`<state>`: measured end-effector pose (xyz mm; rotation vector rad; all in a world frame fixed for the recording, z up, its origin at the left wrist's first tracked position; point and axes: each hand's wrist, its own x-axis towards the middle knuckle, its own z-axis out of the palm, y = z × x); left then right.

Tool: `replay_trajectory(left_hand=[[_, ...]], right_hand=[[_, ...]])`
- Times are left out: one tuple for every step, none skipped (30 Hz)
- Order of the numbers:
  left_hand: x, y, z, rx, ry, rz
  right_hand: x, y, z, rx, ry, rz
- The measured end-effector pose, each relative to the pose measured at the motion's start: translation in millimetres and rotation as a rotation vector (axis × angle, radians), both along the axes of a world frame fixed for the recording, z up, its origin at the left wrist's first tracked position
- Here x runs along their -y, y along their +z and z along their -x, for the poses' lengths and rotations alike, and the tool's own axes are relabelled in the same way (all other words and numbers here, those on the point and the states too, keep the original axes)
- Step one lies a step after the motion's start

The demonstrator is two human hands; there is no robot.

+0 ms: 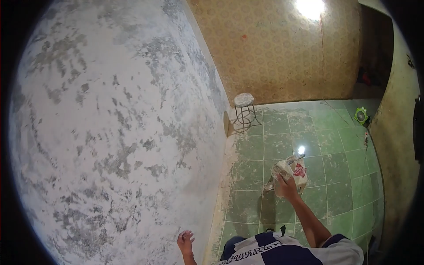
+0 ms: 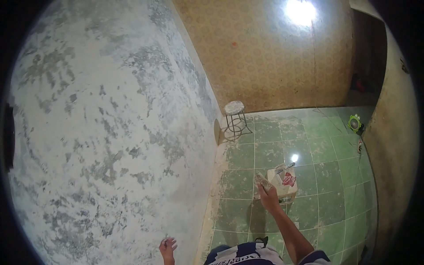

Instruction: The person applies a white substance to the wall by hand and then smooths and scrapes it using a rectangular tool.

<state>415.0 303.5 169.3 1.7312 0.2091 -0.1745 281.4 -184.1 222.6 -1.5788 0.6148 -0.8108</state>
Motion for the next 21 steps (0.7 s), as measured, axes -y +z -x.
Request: replay_trajectory(left_hand=[[9, -1, -14, -0.014, -0.003, -0.009], [16, -5, -30, -0.009, -0.043, -0.056], [30, -1, -43, -0.009, -0.089, -0.102], [43, 3, -56, -0.034, -0.071, -0.115], [51, -2, -75, -0.043, -0.080, -0.127], [58, -7, -92, -0.055, -0.084, -0.139], [66, -14, -108, -0.093, -0.086, -0.142], [79, -20, -127, -0.105, -0.082, -0.137], [96, -27, -148, -0.113, -0.078, -0.126], [114, -36, -168, -0.147, -0.076, -0.118], [132, -46, -191, -0.161, -0.104, -0.110], [147, -51, -217, -0.172, -0.139, -0.108], [170, -55, -246, -0.197, -0.150, -0.097], [192, -58, -272, -0.205, -0.192, -0.118], [214, -61, -301, -0.207, -0.232, -0.137], [237, -63, -335, -0.207, -0.281, -0.152], [261, -66, -364, -0.211, -0.331, -0.172], [289, -64, -391, -0.161, -0.361, -0.166], [313, -59, -420, -0.109, -0.394, -0.172], [338, -51, -449, -0.083, -0.439, -0.162], [364, -47, -475, -0.052, -0.483, -0.142]], right_hand=[[11, -6, -6, 0.033, -0.028, -0.054], [22, -12, -10, 0.058, -0.064, -0.107], [33, -16, -16, 0.030, -0.081, -0.114], [44, -20, -27, 0.021, -0.076, -0.100], [54, -24, -38, 0.007, -0.067, -0.087], [65, -28, -51, -0.033, -0.074, -0.095], [77, -31, -67, -0.027, -0.074, -0.108], [90, -36, -84, -0.015, -0.072, -0.116], [105, -41, -102, -0.013, -0.067, -0.101], [122, -44, -117, -0.047, -0.065, -0.093], [139, -45, -135, -0.089, -0.068, -0.097], [150, -45, -151, -0.129, -0.080, -0.108], [163, -40, -169, -0.100, -0.085, -0.058], [174, -37, -184, -0.125, -0.091, -0.048], [185, -34, -199, -0.065, -0.145, -0.054], [201, -28, -216, 0.002, -0.196, -0.054], [220, -22, -226, -0.015, -0.200, -0.044], [235, -18, -229, -0.081, -0.209, -0.018], [243, -18, -232, -0.145, -0.221, -0.003], [250, -15, -240, -0.160, -0.232, -0.021], [263, -8, -250, -0.133, -0.291, -0.034]])
